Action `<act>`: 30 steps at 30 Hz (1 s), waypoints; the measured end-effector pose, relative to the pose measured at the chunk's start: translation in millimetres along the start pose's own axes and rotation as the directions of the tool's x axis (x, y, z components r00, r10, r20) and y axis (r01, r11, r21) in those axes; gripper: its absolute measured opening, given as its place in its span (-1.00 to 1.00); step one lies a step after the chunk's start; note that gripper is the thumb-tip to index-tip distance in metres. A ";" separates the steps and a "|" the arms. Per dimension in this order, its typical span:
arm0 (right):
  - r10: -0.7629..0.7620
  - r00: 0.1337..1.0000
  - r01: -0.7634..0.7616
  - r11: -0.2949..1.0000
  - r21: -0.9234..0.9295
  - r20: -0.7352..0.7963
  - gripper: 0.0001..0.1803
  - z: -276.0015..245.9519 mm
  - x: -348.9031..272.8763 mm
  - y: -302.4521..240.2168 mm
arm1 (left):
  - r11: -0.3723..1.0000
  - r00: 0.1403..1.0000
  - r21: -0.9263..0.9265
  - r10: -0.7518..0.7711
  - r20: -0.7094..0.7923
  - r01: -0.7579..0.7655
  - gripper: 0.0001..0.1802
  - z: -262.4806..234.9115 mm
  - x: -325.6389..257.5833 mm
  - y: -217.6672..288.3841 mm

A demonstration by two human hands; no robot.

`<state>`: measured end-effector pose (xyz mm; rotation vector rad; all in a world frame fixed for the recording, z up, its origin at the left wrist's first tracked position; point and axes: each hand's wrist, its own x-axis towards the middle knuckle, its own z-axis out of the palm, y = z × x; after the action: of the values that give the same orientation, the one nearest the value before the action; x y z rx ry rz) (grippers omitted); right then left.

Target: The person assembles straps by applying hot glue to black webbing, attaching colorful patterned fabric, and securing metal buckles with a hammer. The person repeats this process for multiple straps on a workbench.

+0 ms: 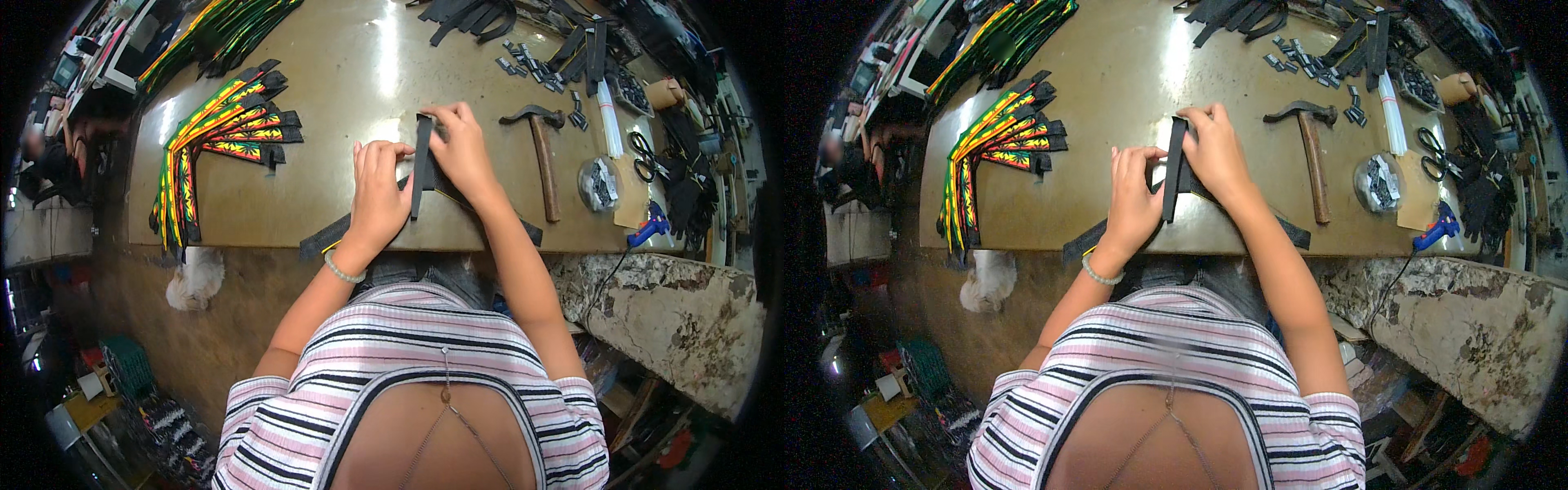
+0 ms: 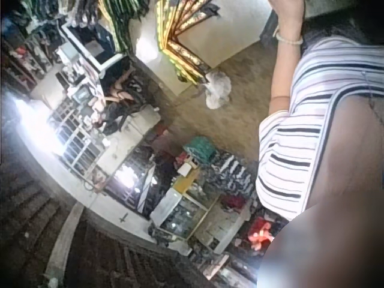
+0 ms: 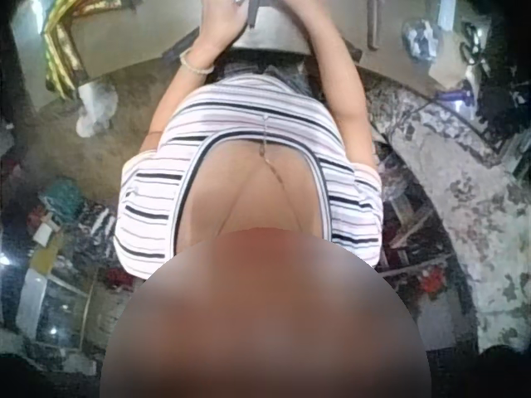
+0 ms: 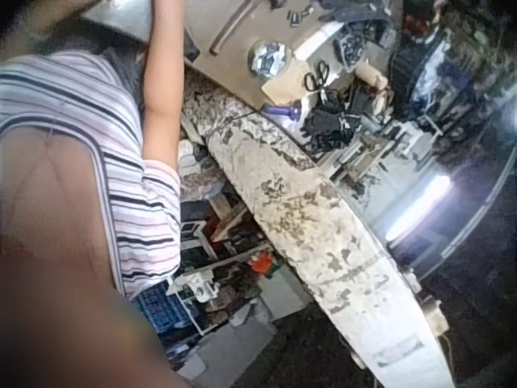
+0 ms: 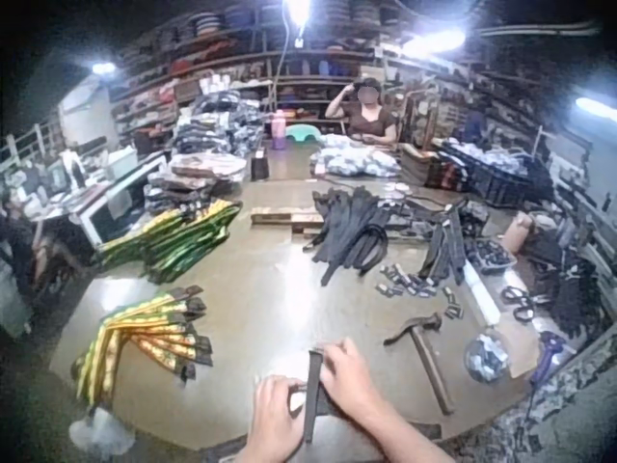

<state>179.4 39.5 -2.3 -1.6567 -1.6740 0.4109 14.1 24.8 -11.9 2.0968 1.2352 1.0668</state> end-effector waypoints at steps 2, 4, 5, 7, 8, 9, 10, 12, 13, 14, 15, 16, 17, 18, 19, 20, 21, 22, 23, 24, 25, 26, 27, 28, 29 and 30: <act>-0.078 0.994 0.076 0.997 -0.032 -0.075 -0.58 -0.6 1.5 -2.4 | 1.000 1.000 0.024 0.003 0.021 -0.004 -0.65 -0.3 -0.1 -0.7; -0.152 0.979 0.149 0.988 -0.035 -0.134 -0.59 -2.2 -2.6 -5.5 | 0.999 1.000 0.036 0.007 0.029 -0.009 -0.67 -0.6 0.2 -1.0; -0.196 0.971 0.190 0.980 -0.057 -0.138 -0.56 -3.0 -6.4 -6.6 | 0.999 0.999 0.036 0.011 0.035 -0.012 -0.67 -0.7 0.3 -1.0; -0.273 0.950 0.261 0.960 -0.099 -0.153 -0.50 -4.9 -11.6 -7.3 | 0.999 0.999 0.036 0.025 0.042 -0.026 -0.69 -1.0 0.4 -0.5; -0.316 0.934 0.299 0.947 -0.119 -0.165 -0.47 -5.7 -13.2 -6.9 | 0.999 0.999 0.038 0.038 0.036 -0.039 -0.69 -1.0 0.6 -0.4; -0.342 0.924 0.320 0.936 -0.143 -0.171 -0.45 -6.7 -15.0 -6.1 | 0.998 0.998 0.038 0.046 0.035 -0.048 -0.70 -1.0 0.8 -0.4; -0.389 0.903 0.361 0.917 -0.168 -0.181 -0.44 -7.4 -16.5 -5.0 | 0.998 0.998 0.040 0.053 0.023 -0.054 -0.69 -1.1 0.7 -0.4; -0.414 0.896 0.376 0.899 -0.225 -0.157 -0.42 -8.8 -19.4 -2.7 | 0.998 0.998 0.039 0.055 0.008 -0.055 -0.68 -1.2 0.5 -0.5; -0.452 0.878 0.405 0.877 -0.258 -0.158 -0.43 -9.1 -20.6 -1.6 | 0.998 0.999 0.040 0.050 0.004 -0.050 -0.67 -1.3 0.1 -0.5; -0.455 0.881 0.404 0.866 -0.295 -0.129 -0.43 -9.2 -22.0 -0.5 | 0.998 0.999 0.040 0.047 -0.004 -0.047 -0.65 -1.3 -0.4 -0.1; -0.460 0.882 0.405 0.851 -0.335 -0.101 -0.43 -8.8 -23.2 0.3 | 0.998 0.999 0.039 0.048 -0.014 -0.047 -0.64 -1.3 -1.1 0.5; -0.464 0.881 0.416 0.854 -0.314 -0.093 -0.44 -8.3 -23.6 1.2 | 0.999 1.000 0.034 0.031 0.001 -0.031 -0.62 -1.4 -1.7 1.2; -0.478 0.874 0.435 0.849 -0.300 -0.089 -0.45 -7.1 -24.1 1.9 | 0.999 1.000 0.028 0.023 0.005 -0.023 -0.61 -2.0 -2.5 2.1; -0.499 0.861 0.456 0.840 -0.294 -0.092 -0.46 -6.1 -22.9 2.9 | 0.999 0.999 0.024 0.032 -0.010 -0.032 -0.60 -2.1 -1.9 2.6; -0.488 0.869 0.444 0.842 -0.305 -0.084 -0.46 -4.8 -21.7 3.4 | 1.000 1.000 -0.001 -0.002 0.019 0.002 -0.60 -2.5 -2.1 3.9; -0.457 0.887 0.416 0.853 -0.316 -0.068 -0.45 -3.8 -19.1 3.7 | 0.999 1.000 -0.029 -0.014 0.025 0.015 -0.60 -3.5 -2.0 5.2; -0.405 0.912 0.365 0.875 -0.317 -0.069 -0.43 -3.5 -16.7 3.6 | 1.000 0.999 0.016 -0.007 0.031 0.006 -0.60 -4.5 -1.3 6.5; -0.326 0.944 0.294 0.902 -0.318 -0.052 -0.41 -3.2 -14.4 3.1 | 0.999 1.000 0.049 0.006 0.029 -0.007 -0.60 -5.7 -0.7 7.5; -0.319 0.945 0.277 0.898 -0.341 -0.072 -0.42 -3.5 -12.0 2.5 | 1.000 1.000 0.026 -0.002 0.028 0.001 -0.60 -6.4 -0.1 8.6; -0.269 0.960 0.227 0.908 -0.352 -0.074 -0.43 -3.9 -10.7 1.4 | 1.000 0.999 0.005 -0.017 0.038 0.017 -0.61 -7.2 -0.1 9.7; -0.344 0.932 0.287 0.892 -0.349 -0.112 -0.45 -4.9 -9.9 0.2 | 1.000 1.000 0.007 0.001 0.027 -0.001 -0.61 -7.9 0.7 9.8; -0.376 0.917 0.315 0.886 -0.340 -0.131 -0.48 -6.0 -9.8 -1.2 | 1.000 1.000 0.009 0.011 0.025 -0.012 -0.61 -7.9 0.5 10.3; -0.369 0.919 0.310 0.893 -0.326 -0.138 -0.50 -7.0 -11.1 -2.7 | 1.000 0.999 0.014 0.026 0.022 -0.027 -0.55 -8.1 0.5 10.0; -0.397 0.903 0.339 0.893 -0.297 -0.165 -0.53 -8.2 -12.9 -4.2 | 0.999 0.999 0.023 0.032 0.016 -0.032 -0.53 -7.8 0.0 9.7; -0.392 0.902 0.339 0.903 -0.264 -0.180 -0.57 -9.0 -14.9 -5.5 | 0.998 0.999 0.040 0.039 0.007 -0.039 -0.51 -7.0 -0.5 9.3; -0.387 0.899 0.344 0.913 -0.219 -0.203 -0.60 -9.8 -17.6 -6.4 | 0.998 0.999 0.056 0.042 0.000 -0.042 -0.48 -6.0 -1.2 8.6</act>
<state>179.7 19.3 4.0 -1.3993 -1.8226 -0.1283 13.2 19.7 -2.6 2.1732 1.2400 1.0631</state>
